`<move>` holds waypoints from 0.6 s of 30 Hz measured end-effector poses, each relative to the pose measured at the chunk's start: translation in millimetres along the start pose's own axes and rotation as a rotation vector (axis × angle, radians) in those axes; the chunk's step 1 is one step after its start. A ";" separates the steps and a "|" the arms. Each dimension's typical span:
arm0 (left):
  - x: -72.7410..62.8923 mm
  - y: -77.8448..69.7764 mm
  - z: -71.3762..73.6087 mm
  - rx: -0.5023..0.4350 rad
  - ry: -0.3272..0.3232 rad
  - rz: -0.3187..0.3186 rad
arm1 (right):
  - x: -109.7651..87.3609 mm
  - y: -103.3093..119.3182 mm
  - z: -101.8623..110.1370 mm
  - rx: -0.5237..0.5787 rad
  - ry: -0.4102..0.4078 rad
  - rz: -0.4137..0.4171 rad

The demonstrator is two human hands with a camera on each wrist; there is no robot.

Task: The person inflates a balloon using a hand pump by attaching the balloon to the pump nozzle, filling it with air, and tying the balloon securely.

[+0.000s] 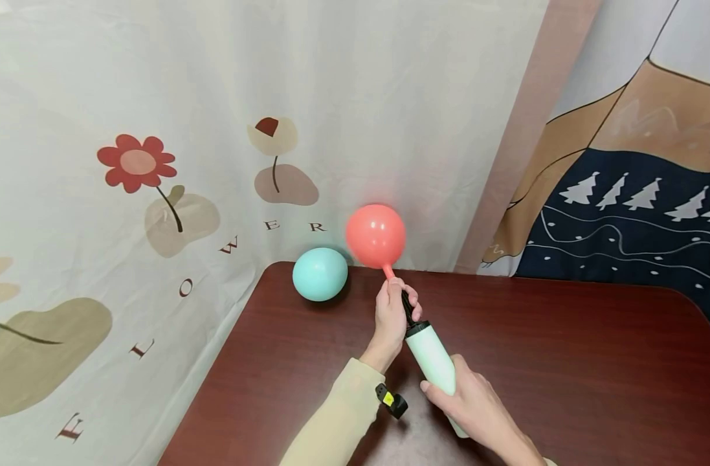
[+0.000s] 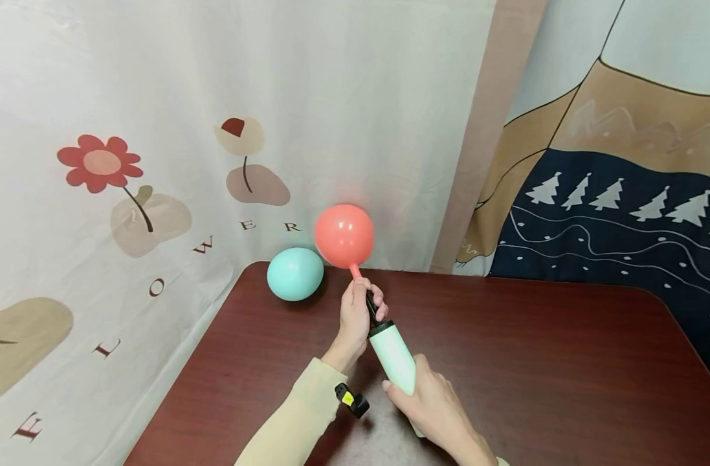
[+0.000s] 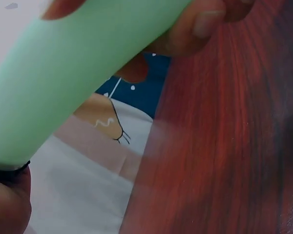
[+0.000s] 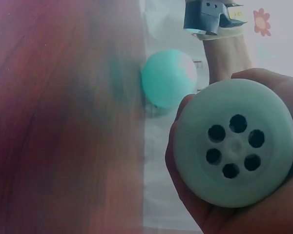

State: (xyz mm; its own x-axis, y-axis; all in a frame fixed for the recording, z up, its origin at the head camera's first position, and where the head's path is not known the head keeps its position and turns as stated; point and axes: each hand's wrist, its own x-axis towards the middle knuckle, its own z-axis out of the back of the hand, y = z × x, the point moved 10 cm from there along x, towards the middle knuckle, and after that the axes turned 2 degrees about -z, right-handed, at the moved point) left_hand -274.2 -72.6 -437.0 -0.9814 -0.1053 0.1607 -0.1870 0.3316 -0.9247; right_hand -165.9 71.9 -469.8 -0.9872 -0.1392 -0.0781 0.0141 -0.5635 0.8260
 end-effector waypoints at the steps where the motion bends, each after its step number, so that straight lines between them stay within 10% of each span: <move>1: 1.0 -2.0 1.6 0.009 -0.006 -0.013 | 0.1 0.2 -0.7 0.006 -0.001 -0.005; 11: 33.8 -24.6 45.8 -0.147 -0.156 -0.071 | -20.5 -24.8 -1.9 -0.032 0.123 -0.124; 18: 43.3 -37.6 70.9 -0.199 -0.198 -0.093 | -39.7 -31.8 2.8 -0.100 0.170 -0.002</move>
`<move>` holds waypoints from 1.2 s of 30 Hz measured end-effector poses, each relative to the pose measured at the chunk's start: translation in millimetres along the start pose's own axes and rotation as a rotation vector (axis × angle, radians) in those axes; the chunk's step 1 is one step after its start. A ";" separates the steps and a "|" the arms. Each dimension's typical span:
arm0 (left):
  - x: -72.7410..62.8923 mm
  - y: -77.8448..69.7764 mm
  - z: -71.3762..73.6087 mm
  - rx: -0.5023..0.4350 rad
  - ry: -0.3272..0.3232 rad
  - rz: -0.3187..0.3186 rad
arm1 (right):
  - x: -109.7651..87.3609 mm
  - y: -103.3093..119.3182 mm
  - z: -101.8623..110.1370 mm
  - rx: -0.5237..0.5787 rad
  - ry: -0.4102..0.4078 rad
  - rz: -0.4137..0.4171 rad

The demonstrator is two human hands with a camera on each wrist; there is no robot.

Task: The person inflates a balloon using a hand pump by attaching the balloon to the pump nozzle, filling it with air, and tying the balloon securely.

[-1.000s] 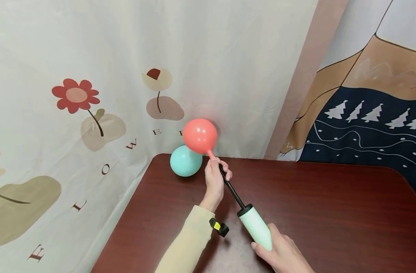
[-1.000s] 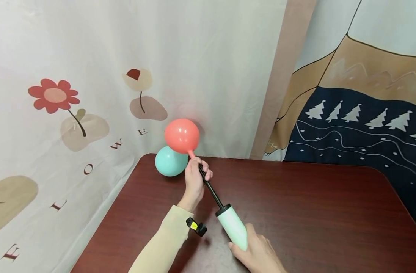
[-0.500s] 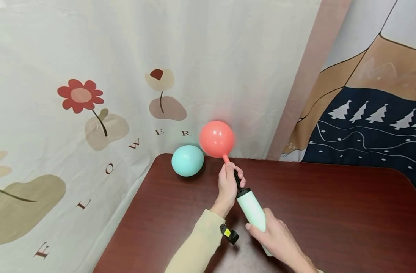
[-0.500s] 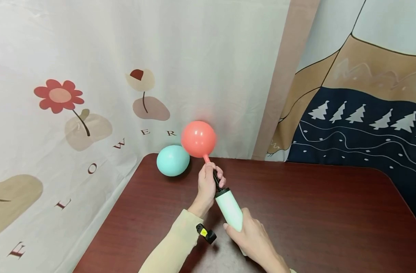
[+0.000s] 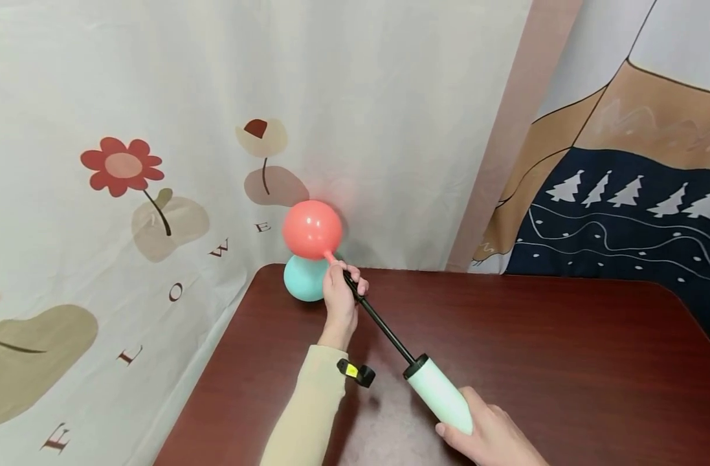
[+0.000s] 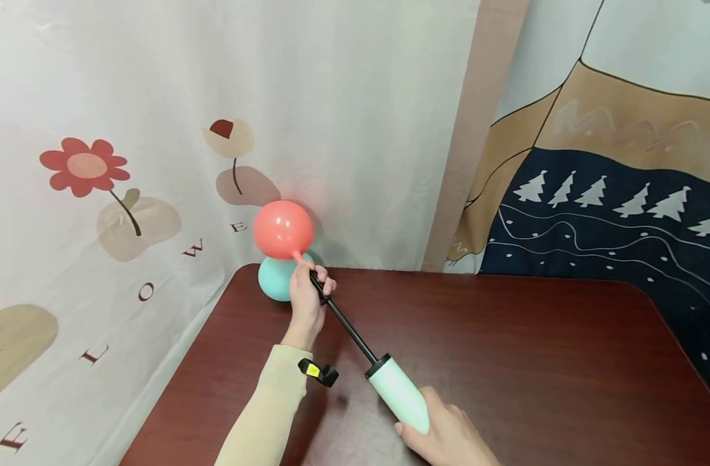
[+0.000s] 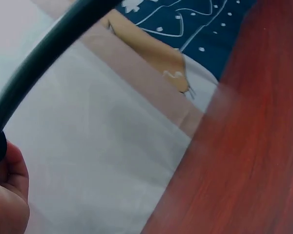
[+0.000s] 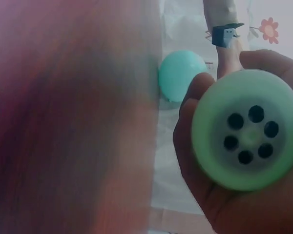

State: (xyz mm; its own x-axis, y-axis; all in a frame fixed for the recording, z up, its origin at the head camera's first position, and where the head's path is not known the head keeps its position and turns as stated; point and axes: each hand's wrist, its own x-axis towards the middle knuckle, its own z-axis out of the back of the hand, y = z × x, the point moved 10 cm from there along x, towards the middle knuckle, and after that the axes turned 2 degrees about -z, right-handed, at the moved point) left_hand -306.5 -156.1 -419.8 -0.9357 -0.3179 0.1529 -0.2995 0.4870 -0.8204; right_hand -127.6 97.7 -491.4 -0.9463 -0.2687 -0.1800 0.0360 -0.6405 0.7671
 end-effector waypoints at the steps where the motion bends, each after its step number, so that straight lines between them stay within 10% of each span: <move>1: -1.4 1.0 -0.8 0.000 0.004 0.001 | 0.2 0.3 -1.7 0.004 0.003 0.009; 20: -68.0 45.4 -50.4 0.155 0.186 0.084 | 33.4 27.1 6.9 0.088 -0.176 0.012; 36: 0.3 -1.2 -3.8 0.000 0.008 0.011 | 4.8 3.0 -3.4 0.068 0.048 0.045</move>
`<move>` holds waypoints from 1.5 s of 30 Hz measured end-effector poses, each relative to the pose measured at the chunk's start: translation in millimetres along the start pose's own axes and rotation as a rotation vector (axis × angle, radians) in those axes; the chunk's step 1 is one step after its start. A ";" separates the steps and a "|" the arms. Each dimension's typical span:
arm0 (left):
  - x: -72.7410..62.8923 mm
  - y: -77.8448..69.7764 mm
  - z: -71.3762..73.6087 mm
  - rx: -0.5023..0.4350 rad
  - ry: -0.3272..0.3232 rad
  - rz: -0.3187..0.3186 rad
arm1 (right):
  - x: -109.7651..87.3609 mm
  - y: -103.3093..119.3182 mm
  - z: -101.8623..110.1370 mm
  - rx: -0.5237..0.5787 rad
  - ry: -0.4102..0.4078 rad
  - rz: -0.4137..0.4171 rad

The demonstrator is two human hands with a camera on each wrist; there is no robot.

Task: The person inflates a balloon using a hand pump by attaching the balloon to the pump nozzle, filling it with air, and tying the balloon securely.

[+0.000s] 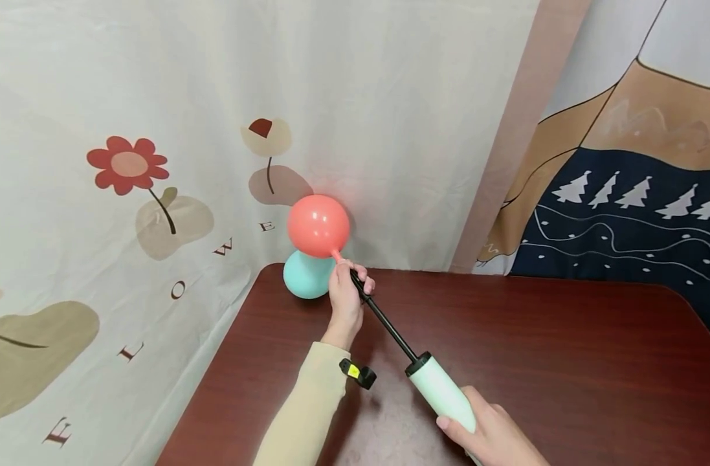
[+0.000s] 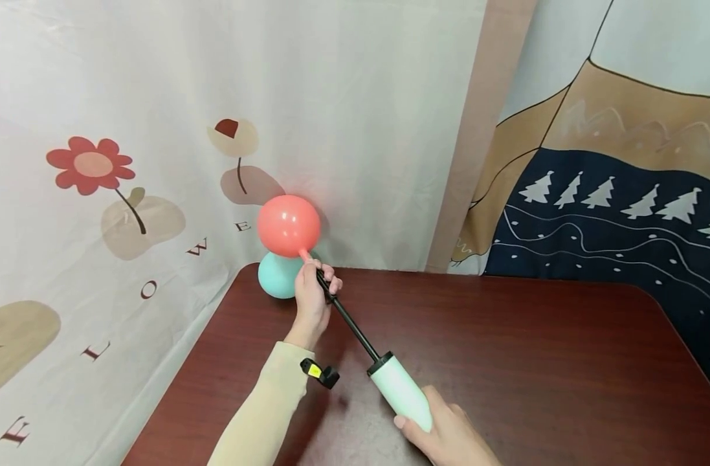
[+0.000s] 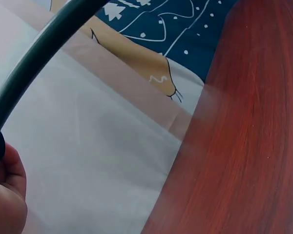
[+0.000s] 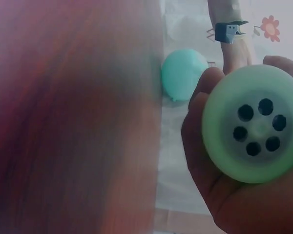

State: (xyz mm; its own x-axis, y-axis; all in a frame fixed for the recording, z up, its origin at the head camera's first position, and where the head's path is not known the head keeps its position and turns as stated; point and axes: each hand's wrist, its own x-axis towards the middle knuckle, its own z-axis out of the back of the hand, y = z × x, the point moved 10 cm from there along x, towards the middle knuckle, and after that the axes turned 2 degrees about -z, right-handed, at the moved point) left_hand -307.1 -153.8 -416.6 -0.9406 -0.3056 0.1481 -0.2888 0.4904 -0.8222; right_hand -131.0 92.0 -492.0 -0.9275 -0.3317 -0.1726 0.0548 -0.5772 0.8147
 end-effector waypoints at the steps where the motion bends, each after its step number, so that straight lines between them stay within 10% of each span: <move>1: 0.4 -0.8 1.4 -0.001 -0.001 -0.002 | -1.0 -0.1 -0.5 -0.008 -0.001 0.006; 10: -33.3 28.5 -9.5 0.009 0.032 0.052 | 14.8 0.5 -7.5 -0.032 -0.045 -0.102; 19: -69.0 46.6 -34.7 0.144 0.164 0.066 | 29.6 25.6 3.2 -0.005 -0.204 -0.011; 26: -61.9 39.4 -31.2 0.149 0.113 0.025 | 30.0 25.1 2.4 0.022 -0.191 -0.029; 37: -6.7 -2.6 -8.3 0.011 -0.024 -0.040 | -6.7 -9.7 1.3 -0.022 0.013 -0.123; 45: -41.9 26.3 -25.8 0.054 0.070 0.014 | 1.9 -12.3 -3.2 -0.038 -0.022 -0.145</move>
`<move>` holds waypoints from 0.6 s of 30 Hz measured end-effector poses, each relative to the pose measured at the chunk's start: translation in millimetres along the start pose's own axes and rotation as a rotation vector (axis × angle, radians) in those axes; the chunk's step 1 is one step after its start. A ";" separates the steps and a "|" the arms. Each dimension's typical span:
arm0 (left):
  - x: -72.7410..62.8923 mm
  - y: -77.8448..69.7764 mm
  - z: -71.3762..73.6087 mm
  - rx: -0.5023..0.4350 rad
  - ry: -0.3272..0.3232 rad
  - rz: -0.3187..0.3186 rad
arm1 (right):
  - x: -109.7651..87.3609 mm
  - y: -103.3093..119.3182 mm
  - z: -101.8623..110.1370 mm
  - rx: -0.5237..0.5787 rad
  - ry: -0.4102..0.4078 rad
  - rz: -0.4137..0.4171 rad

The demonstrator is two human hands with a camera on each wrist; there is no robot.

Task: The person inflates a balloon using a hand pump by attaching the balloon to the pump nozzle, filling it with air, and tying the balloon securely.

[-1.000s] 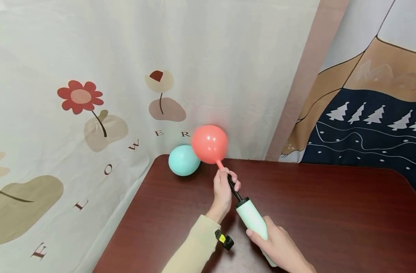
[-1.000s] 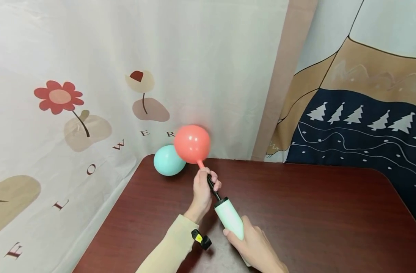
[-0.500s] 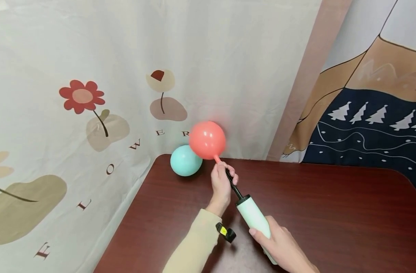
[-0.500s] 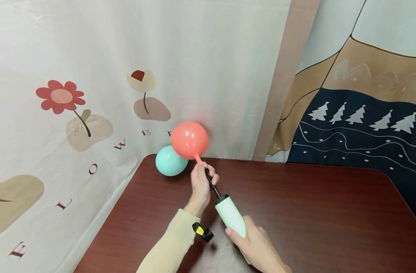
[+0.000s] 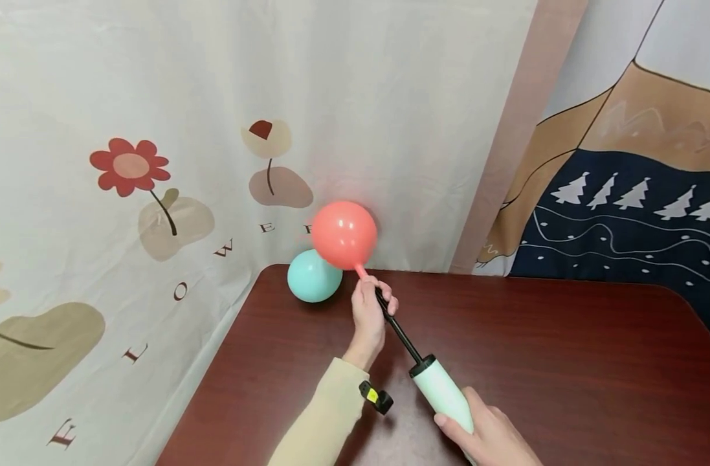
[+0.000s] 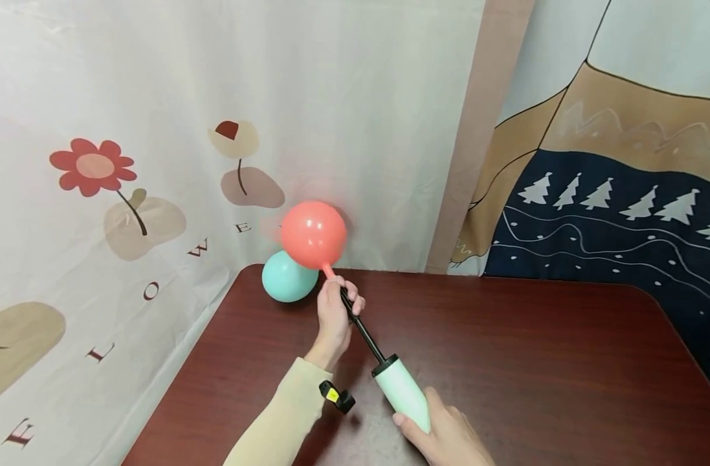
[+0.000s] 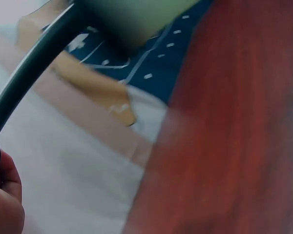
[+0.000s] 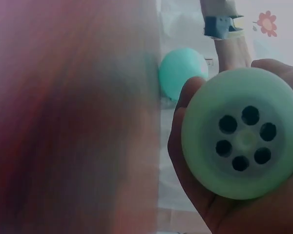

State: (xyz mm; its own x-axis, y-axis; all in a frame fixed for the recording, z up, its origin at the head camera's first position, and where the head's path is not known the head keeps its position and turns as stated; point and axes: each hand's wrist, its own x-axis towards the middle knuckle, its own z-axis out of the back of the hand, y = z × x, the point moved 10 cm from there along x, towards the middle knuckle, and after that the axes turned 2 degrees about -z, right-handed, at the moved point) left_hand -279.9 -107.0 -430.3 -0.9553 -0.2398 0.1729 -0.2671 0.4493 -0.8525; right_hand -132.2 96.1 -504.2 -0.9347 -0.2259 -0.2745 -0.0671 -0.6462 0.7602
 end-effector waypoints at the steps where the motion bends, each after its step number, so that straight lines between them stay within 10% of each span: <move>1: -5.0 4.3 -1.8 0.009 0.004 0.009 | 2.5 2.7 0.0 0.010 -0.012 0.003; 10: -33.0 26.5 -15.2 0.091 0.087 0.058 | 18.2 31.2 9.3 0.067 -0.173 0.117; 18: -16.0 9.8 -8.6 0.068 0.032 0.008 | 18.3 33.7 8.6 0.079 -0.145 0.093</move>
State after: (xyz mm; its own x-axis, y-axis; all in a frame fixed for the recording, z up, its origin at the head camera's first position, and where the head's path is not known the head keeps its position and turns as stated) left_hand -268.4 -91.4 -437.1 -0.9612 -0.2085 0.1804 -0.2510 0.3913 -0.8854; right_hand -154.6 76.5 -478.5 -0.9783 -0.1705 -0.1178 -0.0004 -0.5669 0.8238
